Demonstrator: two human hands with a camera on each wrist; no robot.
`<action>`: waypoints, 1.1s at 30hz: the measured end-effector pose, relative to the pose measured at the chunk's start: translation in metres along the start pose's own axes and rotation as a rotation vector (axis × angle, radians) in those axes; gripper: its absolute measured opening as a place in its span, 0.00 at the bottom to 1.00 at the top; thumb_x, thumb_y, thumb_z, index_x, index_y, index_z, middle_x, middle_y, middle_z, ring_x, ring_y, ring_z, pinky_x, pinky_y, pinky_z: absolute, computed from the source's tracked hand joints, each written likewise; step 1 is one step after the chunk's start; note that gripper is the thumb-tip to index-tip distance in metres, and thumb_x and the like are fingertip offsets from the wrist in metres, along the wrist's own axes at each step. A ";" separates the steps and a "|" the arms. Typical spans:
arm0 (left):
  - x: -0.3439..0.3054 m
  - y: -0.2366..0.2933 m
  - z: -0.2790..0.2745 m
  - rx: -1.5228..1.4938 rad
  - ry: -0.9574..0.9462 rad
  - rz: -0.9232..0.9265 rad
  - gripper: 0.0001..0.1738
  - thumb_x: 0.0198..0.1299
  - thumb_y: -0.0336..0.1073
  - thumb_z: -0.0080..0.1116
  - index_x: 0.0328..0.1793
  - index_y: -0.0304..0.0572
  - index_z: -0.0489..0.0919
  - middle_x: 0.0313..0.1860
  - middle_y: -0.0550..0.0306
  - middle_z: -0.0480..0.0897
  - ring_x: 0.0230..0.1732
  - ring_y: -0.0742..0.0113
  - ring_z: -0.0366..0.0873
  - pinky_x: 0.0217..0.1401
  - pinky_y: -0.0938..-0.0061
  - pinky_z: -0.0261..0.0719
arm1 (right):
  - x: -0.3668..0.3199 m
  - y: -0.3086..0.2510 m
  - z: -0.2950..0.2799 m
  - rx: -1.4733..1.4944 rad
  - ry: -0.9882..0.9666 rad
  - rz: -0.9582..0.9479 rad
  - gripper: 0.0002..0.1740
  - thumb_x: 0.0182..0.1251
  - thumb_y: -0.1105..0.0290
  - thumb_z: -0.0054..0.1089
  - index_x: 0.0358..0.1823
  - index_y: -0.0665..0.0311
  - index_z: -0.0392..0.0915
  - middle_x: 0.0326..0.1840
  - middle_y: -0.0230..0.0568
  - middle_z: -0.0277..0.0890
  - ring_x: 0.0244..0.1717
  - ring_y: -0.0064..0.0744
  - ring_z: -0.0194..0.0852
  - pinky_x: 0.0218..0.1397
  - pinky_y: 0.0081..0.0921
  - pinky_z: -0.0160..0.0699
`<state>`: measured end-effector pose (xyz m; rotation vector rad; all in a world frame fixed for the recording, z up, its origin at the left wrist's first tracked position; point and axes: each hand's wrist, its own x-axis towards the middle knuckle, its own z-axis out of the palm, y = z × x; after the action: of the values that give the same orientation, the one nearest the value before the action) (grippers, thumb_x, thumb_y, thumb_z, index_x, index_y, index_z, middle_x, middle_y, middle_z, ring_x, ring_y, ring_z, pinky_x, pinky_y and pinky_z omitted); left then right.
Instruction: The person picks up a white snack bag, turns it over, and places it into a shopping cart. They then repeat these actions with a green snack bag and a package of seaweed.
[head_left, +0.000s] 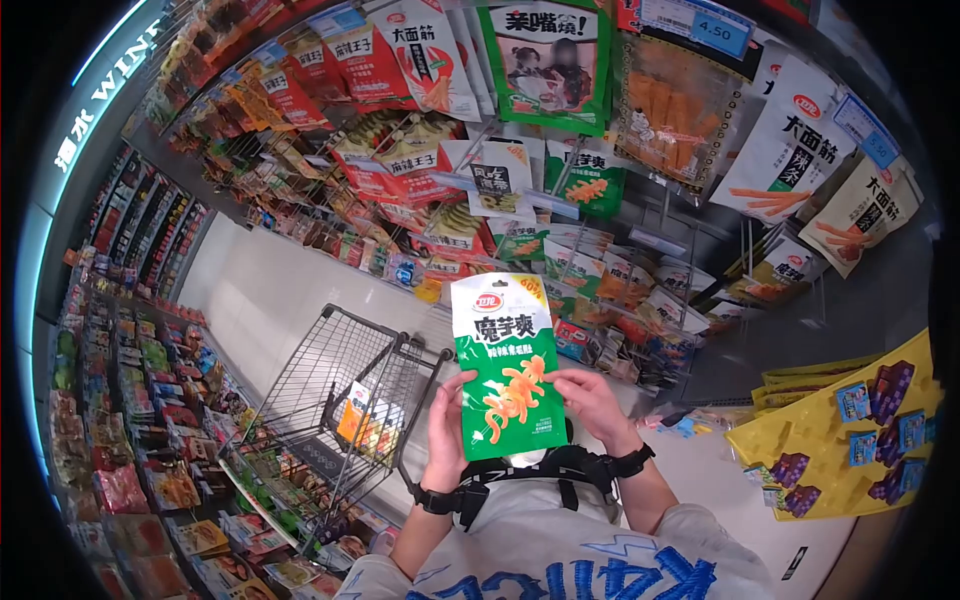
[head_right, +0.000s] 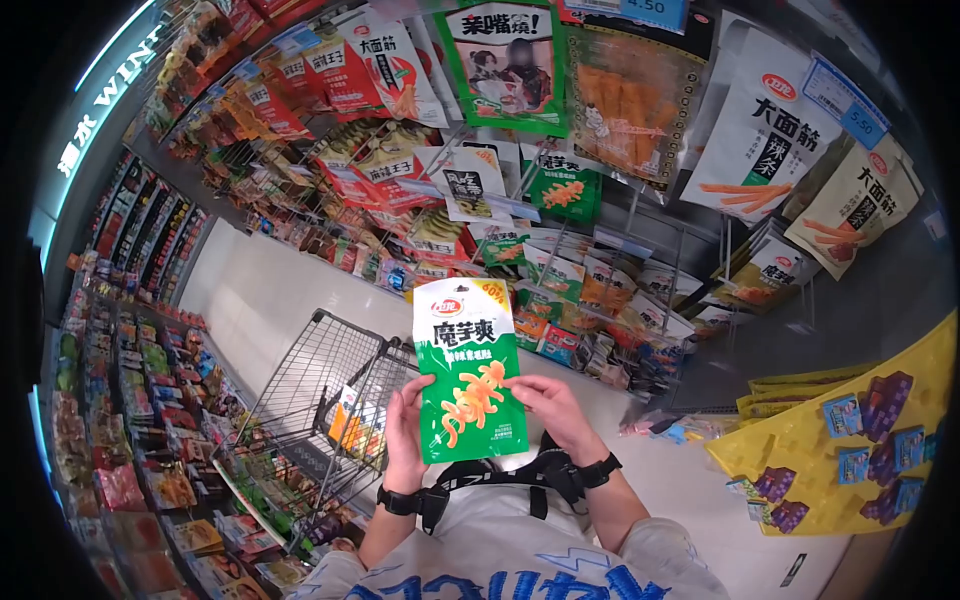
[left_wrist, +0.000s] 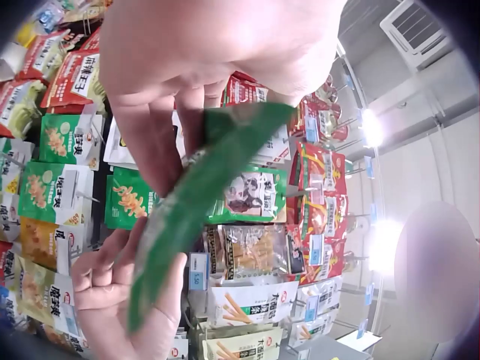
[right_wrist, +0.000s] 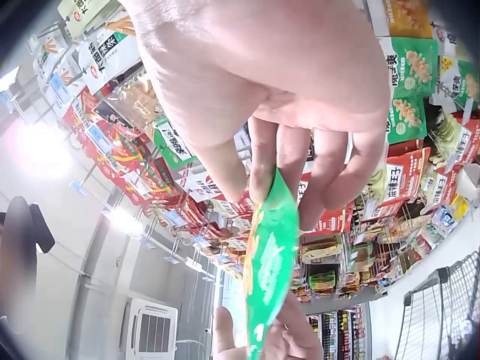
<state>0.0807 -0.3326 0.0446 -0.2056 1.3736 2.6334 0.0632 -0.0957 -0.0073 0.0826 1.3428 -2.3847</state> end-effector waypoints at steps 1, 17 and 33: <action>-0.002 0.001 -0.010 0.054 0.009 0.003 0.31 0.74 0.56 0.40 0.67 0.36 0.69 0.60 0.46 0.78 0.60 0.61 0.76 0.65 0.67 0.73 | 0.003 0.003 0.003 0.047 -0.032 -0.010 0.14 0.69 0.76 0.60 0.54 0.71 0.79 0.49 0.39 0.82 0.49 0.25 0.80 0.57 0.24 0.77; -0.110 0.097 -0.201 -0.175 0.227 -0.011 0.18 0.70 0.32 0.55 0.64 0.41 0.74 0.56 0.55 0.82 0.51 0.64 0.84 0.52 0.64 0.87 | 0.041 0.120 0.236 0.086 -0.007 -0.060 0.13 0.68 0.76 0.62 0.52 0.67 0.80 0.37 0.31 0.82 0.36 0.19 0.79 0.44 0.18 0.77; -0.199 0.152 -0.386 -0.531 0.602 0.259 0.16 0.70 0.38 0.58 0.61 0.43 0.76 0.55 0.59 0.83 0.54 0.69 0.82 0.55 0.68 0.82 | 0.116 0.184 0.392 -0.029 -0.181 -0.009 0.23 0.71 0.77 0.56 0.66 0.69 0.64 0.61 0.44 0.75 0.58 0.29 0.77 0.60 0.26 0.76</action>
<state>0.2611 -0.7518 -0.0138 -1.0170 0.8057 3.2718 0.0803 -0.5424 0.0259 -0.1439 1.2949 -2.3165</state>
